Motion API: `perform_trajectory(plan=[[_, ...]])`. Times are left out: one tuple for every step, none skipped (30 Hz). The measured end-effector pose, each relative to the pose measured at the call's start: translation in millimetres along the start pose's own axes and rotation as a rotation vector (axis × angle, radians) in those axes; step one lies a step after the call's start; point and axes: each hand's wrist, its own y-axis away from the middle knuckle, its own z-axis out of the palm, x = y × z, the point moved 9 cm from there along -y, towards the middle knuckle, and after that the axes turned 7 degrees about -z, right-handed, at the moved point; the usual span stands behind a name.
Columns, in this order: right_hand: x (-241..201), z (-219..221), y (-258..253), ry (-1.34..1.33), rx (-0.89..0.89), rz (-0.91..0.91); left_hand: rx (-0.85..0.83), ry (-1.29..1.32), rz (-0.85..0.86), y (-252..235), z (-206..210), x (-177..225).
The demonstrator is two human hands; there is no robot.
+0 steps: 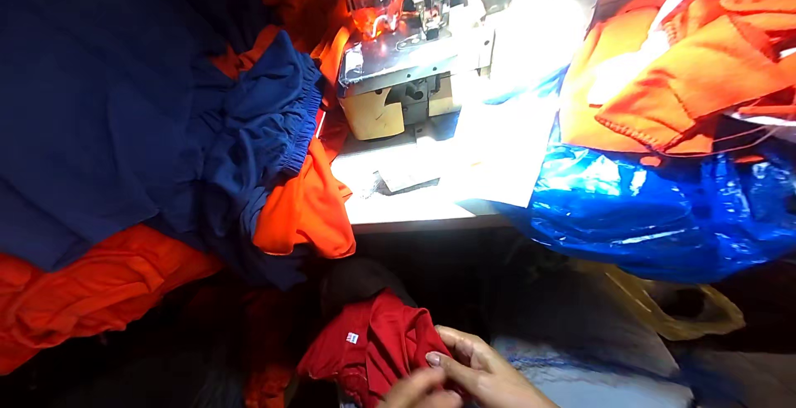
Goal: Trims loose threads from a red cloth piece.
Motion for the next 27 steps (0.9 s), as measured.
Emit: perform_trajectory(plan=[[-6,1,2,-0.005,-0.028,-0.037,0.068,0.024,-0.046,-6,-12,-6],[-12,4,6,-0.008,-0.074,-0.072,0.101,0.059,-0.093,-11,-21,-15],[-21,7,9,-0.011,-0.122,-0.105,0.103,0.097,-0.124,-18,-25,-25],[-29,11,13,-0.011,-0.161,-0.133,0.074,0.116,-0.135,-26,-24,-36],[-37,14,16,-0.009,-0.177,-0.156,0.025,0.107,-0.125,-34,-20,-45],[-45,15,18,-0.003,-0.170,-0.189,-0.023,0.101,-0.104,-40,-14,-50],[-51,13,19,0.012,-0.138,-0.234,-0.044,0.106,-0.078,-47,-9,-50],[-57,7,19,0.034,-0.083,-0.286,-0.039,0.113,-0.064,-52,-7,-49],[-60,-2,18,0.049,-0.021,-0.331,-0.029,0.129,-0.065,-55,-8,-48],[-61,-12,18,0.027,0.027,-0.352,-0.026,0.162,-0.079,-58,-11,-47],[-59,-21,18,-0.049,0.067,-0.338,-0.020,0.195,-0.103,-59,-16,-48],[-57,-26,18,-0.179,0.098,-0.296,-0.010,0.223,-0.133,-60,-21,-48],[-55,-27,18,-0.327,0.125,-0.235,-0.006,0.256,-0.159,-60,-23,-48],[-52,-24,18,-0.445,0.147,-0.175,-0.010,0.300,-0.182,-59,-24,-46],[-51,-19,18,-0.506,0.164,-0.133,-0.014,0.357,-0.199,-59,-23,-43],[-50,-14,17,-0.527,0.180,-0.105,-0.013,0.415,-0.207,-59,-22,-39],[-50,-9,16,-0.539,0.199,-0.086,-0.001,0.457,-0.210,-59,-22,-36],[-50,-6,16,-0.555,0.222,-0.075,0.021,0.485,-0.211,-59,-22,-33],[-50,-4,15,-0.569,0.244,-0.071,0.052,0.510,-0.215,-59,-23,-33],[-50,-4,15,-0.595,0.259,-0.072,0.087,0.538,-0.228,-59,-24,-34],[-49,-4,14,-0.613,0.265,-0.077,0.116,0.571,-0.248,-59,-25,-37],[-50,-5,15,-0.619,0.257,-0.085,0.133,0.618,-0.273,-58,-24,-40],[-50,-5,16,-0.612,0.241,-0.090,0.133,0.673,-0.295,-57,-22,-42],[-50,-6,17,-0.593,0.223,-0.094,0.122,0.732,-0.318,-56,-20,-43],[-50,-7,17,-0.554,0.195,-0.100,0.105,0.785,-0.340,-55,-17,-42],[-51,-8,17,-0.485,0.156,-0.112,0.075,0.828,-0.354,-55,-14,-40],[-52,-8,17,-0.394,0.100,-0.125,0.038,0.852,-0.358,-55,-11,-37]])
